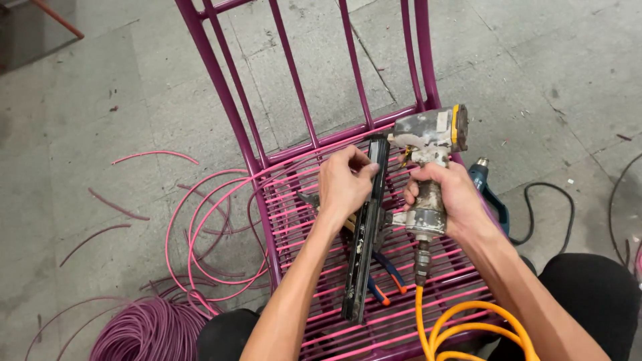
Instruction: Repairing or assembling a metal chair frame by weaving pink plastic cords.
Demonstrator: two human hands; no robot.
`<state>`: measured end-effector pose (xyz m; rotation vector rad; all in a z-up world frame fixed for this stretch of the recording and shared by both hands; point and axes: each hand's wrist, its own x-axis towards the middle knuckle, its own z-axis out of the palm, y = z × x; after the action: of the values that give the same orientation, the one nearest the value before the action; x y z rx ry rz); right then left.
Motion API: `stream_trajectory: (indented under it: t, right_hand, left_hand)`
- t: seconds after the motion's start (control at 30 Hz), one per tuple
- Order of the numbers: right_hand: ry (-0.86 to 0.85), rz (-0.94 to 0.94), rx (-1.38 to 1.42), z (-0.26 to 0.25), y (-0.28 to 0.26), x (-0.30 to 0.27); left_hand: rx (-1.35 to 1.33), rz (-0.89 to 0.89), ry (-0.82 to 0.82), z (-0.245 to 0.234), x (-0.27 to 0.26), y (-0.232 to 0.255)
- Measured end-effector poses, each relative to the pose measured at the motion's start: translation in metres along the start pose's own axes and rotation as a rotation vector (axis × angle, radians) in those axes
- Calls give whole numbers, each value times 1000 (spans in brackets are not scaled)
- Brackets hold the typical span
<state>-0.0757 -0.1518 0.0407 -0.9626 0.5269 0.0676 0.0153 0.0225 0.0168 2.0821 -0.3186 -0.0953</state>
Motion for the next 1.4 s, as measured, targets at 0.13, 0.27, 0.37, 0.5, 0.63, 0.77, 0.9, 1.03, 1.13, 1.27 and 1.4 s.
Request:
stream_trajectory:
  t: [0.13,0.27,0.37,0.5,0.63,0.77,0.9,1.03,1.13,1.27,1.4]
  right_hand:
    - [10,-27,-69,-1,1,0]
    - [-1,-9,-70,4,-1,-5]
    - [-24,-28,-74,4,-1,-9]
    - [-40,-35,-67,4,-5,-10]
    - [-35,-14,8,7,-7,-12]
    - [-70,-1,8,6,-5,-11]
    - [-65,-15,-25,-1,1,-8]
    - [-76,-42,-42,2,2,-9]
    - [-87,-8,0,1,4,-9]
    - [-79,6,16,3,2,-11]
    - [-79,41,48,3,-3,-15]
  left_hand:
    - [-31,38,-10,7,5,-9]
    - [-57,-126,-55,6,7,-6]
    - [-64,-191,-43,5,7,-8]
    - [-251,-275,-86,3,7,-12]
    - [-263,-168,-38,13,9,-25]
    - [-158,-130,-2,0,4,8]
    - [-25,-80,24,-2,0,14]
    - [-53,-110,44,1,2,11]
    - [-92,-166,64,7,4,0]
    - [-122,-184,58,12,8,-16]
    - [-298,-194,2,18,11,-28]
